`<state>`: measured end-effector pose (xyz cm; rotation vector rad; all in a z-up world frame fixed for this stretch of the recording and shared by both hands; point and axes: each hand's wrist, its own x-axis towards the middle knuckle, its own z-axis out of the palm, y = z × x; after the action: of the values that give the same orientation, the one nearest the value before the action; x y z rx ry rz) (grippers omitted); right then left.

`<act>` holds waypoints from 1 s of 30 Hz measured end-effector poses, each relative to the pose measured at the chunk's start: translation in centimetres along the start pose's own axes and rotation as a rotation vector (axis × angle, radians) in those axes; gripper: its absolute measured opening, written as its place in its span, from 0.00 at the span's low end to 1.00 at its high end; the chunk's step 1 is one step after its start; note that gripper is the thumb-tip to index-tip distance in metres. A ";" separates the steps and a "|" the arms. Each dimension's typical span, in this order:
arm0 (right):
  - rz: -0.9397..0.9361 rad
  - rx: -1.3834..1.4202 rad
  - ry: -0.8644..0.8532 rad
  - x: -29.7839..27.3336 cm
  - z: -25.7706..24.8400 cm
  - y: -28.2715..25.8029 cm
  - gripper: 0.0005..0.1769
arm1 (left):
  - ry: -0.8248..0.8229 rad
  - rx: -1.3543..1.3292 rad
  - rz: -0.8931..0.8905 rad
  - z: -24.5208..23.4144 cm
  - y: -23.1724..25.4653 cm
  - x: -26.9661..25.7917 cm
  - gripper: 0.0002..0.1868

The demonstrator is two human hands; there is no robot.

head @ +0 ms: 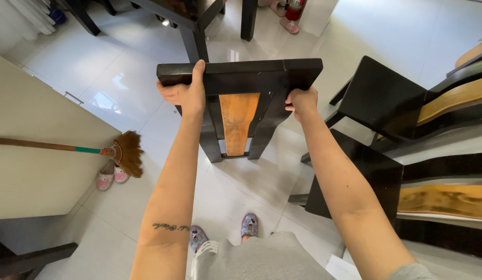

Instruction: Lift and move a wooden chair from the floor onto a table surface.

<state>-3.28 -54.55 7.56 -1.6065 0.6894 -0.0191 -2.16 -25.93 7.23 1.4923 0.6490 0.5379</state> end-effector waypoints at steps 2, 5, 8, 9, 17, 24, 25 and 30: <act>0.023 -0.011 0.004 -0.1 0.5 -0.1 0.29 | -0.010 0.033 -0.011 -0.3 -0.3 1.2 0.77; 0.076 -0.028 0.007 -0.7 1.9 -0.5 0.27 | -0.039 0.059 -0.057 -1.2 0.2 3.3 0.77; 0.082 -0.023 -0.017 -0.7 3.1 -0.3 0.27 | -0.072 0.057 -0.100 -2.0 1.5 4.3 0.77; 0.063 -0.015 -0.030 -0.6 3.3 -0.1 0.28 | -0.095 0.063 -0.115 -2.2 1.8 4.6 0.77; 0.084 -0.023 -0.115 -2.1 5.7 -1.1 0.27 | -0.186 0.074 -0.132 -3.6 2.3 8.7 0.76; 0.182 -0.052 -0.187 -4.4 7.4 -2.3 0.32 | -0.241 0.132 -0.140 -4.9 2.1 12.2 0.75; 0.181 -0.047 -0.183 -3.9 7.7 -1.7 0.32 | -0.246 0.133 -0.136 -5.1 2.5 12.5 0.75; 0.115 -0.023 -0.284 -4.0 9.9 -0.3 0.32 | -0.253 0.103 -0.130 -6.4 2.4 15.1 0.72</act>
<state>-2.45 -43.89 7.61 -1.5506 0.5605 0.2962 4.58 -10.84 8.91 1.5704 0.5763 0.2132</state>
